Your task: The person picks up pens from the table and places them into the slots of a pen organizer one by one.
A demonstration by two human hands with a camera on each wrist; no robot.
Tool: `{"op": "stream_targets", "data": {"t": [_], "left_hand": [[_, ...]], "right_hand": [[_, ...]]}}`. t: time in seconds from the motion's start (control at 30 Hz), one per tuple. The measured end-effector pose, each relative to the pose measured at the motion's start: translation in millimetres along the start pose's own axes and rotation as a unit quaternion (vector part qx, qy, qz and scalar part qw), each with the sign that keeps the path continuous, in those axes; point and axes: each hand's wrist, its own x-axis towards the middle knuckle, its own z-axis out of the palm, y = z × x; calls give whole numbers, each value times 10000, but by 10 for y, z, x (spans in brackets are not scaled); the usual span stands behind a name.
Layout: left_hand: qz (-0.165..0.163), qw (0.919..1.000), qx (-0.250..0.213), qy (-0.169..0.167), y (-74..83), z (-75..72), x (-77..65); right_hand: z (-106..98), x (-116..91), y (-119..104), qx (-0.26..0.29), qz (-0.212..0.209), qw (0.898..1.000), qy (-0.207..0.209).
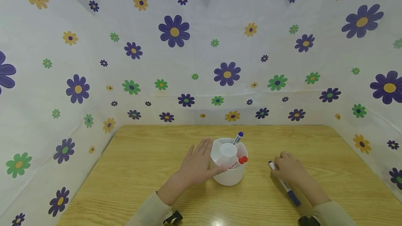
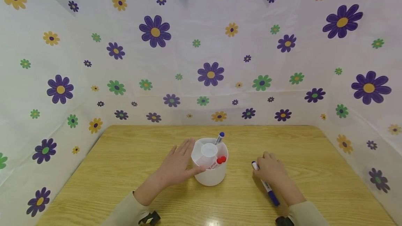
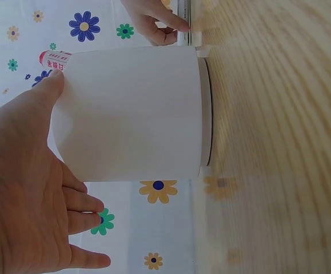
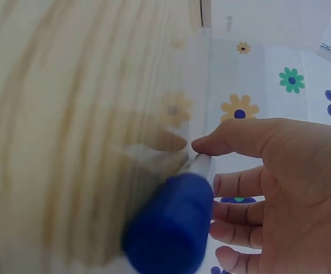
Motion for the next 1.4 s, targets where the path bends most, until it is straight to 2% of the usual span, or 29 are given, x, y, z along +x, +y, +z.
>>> {"op": "stream_targets", "data": {"t": [0.4, 0.77, 0.93, 1.17, 1.27, 1.4], "left_hand": [[-48, 10000, -2, -76, -11, -21, 21], [-9, 10000, 9, -87, -28, -30, 25], [-3, 9999, 1, -114, -27, -37, 24], [28, 9999, -32, -117, -27, -47, 21], [36, 9999, -32, -117, -29, -52, 18], [40, 9999, -32, -109, -34, -53, 17]], "right_hand": [[-32, 113, 15, -110, -90, 9967, 798], [-143, 135, -57, -29, -361, 9837, 1763], [-171, 152, -100, 57, -656, 9697, 2354], [-250, 172, -217, 208, -1225, 9331, 3375], [-313, 177, -288, 254, -1383, 9213, 3626], [-395, 184, -388, 326, -1378, 9124, 3841]]}}
